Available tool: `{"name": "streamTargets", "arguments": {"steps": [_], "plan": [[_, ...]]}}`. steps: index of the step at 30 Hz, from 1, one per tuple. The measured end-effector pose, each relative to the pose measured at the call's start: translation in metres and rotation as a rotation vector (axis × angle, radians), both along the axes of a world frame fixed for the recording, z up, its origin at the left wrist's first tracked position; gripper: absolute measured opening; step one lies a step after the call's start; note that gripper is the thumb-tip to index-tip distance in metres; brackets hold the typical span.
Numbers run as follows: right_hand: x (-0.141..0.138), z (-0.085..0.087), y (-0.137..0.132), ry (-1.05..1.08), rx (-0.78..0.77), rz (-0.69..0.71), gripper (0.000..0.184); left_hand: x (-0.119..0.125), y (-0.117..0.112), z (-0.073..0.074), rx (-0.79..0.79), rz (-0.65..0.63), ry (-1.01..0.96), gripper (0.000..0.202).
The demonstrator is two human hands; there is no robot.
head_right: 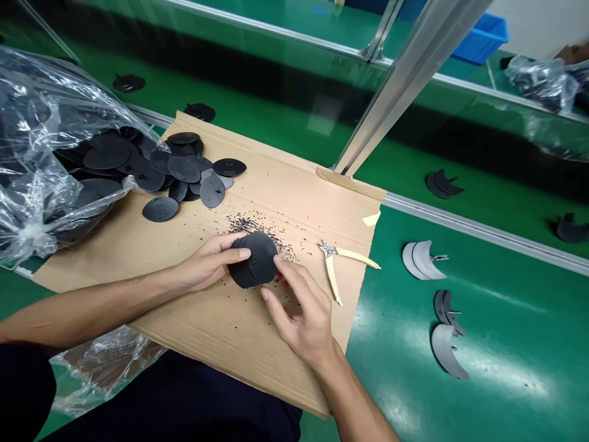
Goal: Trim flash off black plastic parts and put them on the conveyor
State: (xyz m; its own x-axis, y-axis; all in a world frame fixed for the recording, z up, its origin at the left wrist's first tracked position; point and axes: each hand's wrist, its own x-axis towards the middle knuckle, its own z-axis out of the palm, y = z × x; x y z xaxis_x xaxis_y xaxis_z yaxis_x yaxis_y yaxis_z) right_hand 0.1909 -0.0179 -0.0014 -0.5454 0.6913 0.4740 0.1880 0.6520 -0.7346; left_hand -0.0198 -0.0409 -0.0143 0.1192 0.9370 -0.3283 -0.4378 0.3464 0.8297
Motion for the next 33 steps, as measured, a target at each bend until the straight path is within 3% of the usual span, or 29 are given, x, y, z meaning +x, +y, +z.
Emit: {"name": "streamTargets", "arguments": {"steps": [9,15,23,33], "plan": [[0.0040,-0.0071,-0.0026,-0.052,0.166,0.013,0.072,-0.0012,0.0005,-0.0001,0.017,0.033,-0.029,0.039],[0.0043,-0.0088,-0.0009,-0.033,0.215,-0.003,0.073,-0.0008,0.0007,-0.0037,0.100,0.003,0.031,0.044],[0.0013,-0.0080,0.0011,-0.020,0.112,-0.025,0.069,0.0011,-0.0013,-0.0006,0.155,0.044,0.152,0.041],[0.0004,-0.0065,0.0028,-0.019,0.100,-0.068,0.068,0.0002,-0.0008,0.0023,0.178,0.027,0.130,0.044]]}}
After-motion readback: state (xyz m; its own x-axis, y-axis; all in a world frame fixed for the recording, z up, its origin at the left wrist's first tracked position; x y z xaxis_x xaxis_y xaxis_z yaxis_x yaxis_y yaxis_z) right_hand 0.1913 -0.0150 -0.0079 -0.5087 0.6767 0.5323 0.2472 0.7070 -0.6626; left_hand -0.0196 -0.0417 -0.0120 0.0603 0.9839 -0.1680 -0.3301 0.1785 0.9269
